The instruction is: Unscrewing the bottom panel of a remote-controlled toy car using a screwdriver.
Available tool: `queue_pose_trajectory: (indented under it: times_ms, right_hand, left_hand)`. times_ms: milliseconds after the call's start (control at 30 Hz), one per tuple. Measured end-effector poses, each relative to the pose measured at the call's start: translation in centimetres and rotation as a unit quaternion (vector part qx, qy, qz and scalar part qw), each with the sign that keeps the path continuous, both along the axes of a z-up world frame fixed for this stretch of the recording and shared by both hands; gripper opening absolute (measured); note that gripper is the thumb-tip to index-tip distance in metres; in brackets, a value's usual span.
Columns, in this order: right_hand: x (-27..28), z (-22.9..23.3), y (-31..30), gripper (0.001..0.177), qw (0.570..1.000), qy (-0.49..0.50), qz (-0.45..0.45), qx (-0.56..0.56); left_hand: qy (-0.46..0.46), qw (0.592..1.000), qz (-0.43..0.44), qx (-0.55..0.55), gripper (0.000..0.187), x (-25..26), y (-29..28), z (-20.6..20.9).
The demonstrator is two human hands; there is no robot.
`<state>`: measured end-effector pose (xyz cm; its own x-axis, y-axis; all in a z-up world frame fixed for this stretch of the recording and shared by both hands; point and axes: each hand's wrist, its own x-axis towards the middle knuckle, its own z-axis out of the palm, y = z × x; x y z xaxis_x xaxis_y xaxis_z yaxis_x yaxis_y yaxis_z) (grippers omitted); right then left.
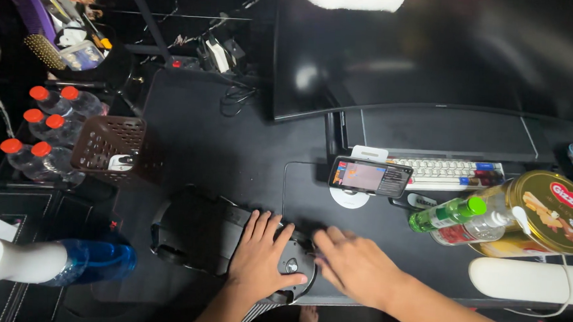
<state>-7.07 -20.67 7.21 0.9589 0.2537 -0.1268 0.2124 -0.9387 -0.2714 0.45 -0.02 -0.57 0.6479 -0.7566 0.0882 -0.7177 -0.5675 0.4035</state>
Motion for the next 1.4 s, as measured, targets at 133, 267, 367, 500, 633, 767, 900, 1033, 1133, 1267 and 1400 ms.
queue_pose_trajectory:
  times_ms: [133,267,367,500,633,767,900,1033,1133,1267,1400]
  right_hand:
    - [-0.2,-2.2,-0.6,0.029,0.999,-0.014,0.029,-0.005]
    - [0.8,-0.4,0.3,0.031,0.999,-0.015,0.001,-0.029]
    - [1.1,1.9,-0.2,0.028,0.987,-0.087,0.130,0.031]
    - [1.4,-1.9,-0.6,0.027,0.998,-0.008,0.062,0.032]
    - [1.8,1.1,1.1,0.034,0.997,0.022,0.042,-0.067]
    - [2.0,-2.1,-0.8,0.031,0.981,-0.124,0.142,0.039]
    - [2.9,-0.6,0.4,0.040,0.987,0.106,-0.016,-0.120]
    - [3.1,-0.8,0.2,0.028,0.997,-0.053,0.048,0.008]
    - [3.8,-2.4,0.2,0.028,0.998,-0.036,0.040,-0.013]
    - [4.3,2.5,2.4,0.035,0.994,0.043,-0.026,-0.095]
    - [4.4,-1.6,0.5,0.034,0.965,-0.228,0.126,0.019]
  left_hand:
    - [-0.001,1.000,0.000,-0.002,0.105,-0.1,0.0,-0.2]
    - [-0.023,0.999,-0.016,-0.025,0.107,0.3,0.4,-0.1]
    - [0.033,0.999,-0.037,0.015,0.115,1.0,0.8,1.5]
    - [0.024,0.995,-0.096,-0.018,0.129,3.1,2.5,1.9]
    - [-0.007,0.980,-0.169,0.109,0.155,4.4,2.9,3.1]
    - [-0.004,0.981,-0.138,0.134,0.152,4.2,3.8,2.9]
    - [0.022,0.988,-0.120,0.095,0.152,4.0,4.2,4.0]
    - [0.028,0.989,-0.112,0.090,0.145,3.5,4.5,4.1]
    - [0.001,0.994,-0.099,0.049,0.142,2.8,5.3,3.5]
    - [-0.045,0.998,-0.037,0.011,0.138,1.8,5.2,3.1]
    - [-0.018,0.998,0.019,0.055,0.142,1.2,5.2,3.4]
